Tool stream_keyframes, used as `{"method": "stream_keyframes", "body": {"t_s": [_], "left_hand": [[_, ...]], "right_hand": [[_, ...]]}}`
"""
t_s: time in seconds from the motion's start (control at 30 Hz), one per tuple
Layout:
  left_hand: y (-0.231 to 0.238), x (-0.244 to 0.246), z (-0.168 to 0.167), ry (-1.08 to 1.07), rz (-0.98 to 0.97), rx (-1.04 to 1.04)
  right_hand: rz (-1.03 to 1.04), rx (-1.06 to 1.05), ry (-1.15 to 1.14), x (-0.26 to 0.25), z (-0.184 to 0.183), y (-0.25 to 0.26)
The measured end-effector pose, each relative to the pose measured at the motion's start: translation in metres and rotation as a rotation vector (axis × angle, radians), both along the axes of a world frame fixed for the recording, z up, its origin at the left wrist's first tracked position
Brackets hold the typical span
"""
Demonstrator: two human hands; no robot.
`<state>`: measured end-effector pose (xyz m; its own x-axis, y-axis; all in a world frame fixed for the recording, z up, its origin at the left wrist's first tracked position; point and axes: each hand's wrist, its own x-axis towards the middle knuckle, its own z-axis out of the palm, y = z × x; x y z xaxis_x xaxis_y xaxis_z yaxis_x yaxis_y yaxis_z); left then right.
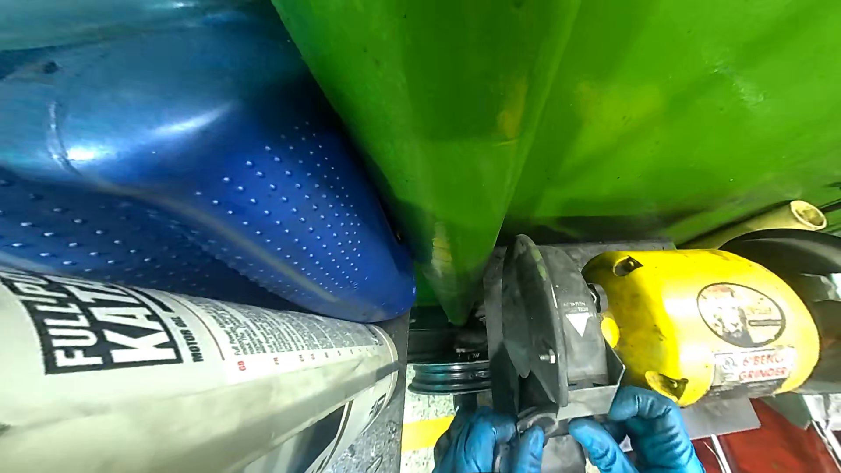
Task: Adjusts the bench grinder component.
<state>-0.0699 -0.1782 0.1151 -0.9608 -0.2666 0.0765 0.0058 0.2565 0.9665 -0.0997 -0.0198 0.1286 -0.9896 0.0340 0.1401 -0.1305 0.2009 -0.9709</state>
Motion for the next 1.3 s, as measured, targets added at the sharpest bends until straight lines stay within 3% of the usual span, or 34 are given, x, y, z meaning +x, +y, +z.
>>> {"method": "stream_keyframes", "body": {"t_s": [0.77,1.3], "left_hand": [[-0.004,0.011,-0.007,0.047,0.069,0.099],[0.002,0.002,0.005,-0.029,0.058,0.016]], "right_hand": [[0.064,0.213,0.026,0.001,0.0,0.0],[0.043,0.015,-0.045,0.0,0.005,0.002]]}}
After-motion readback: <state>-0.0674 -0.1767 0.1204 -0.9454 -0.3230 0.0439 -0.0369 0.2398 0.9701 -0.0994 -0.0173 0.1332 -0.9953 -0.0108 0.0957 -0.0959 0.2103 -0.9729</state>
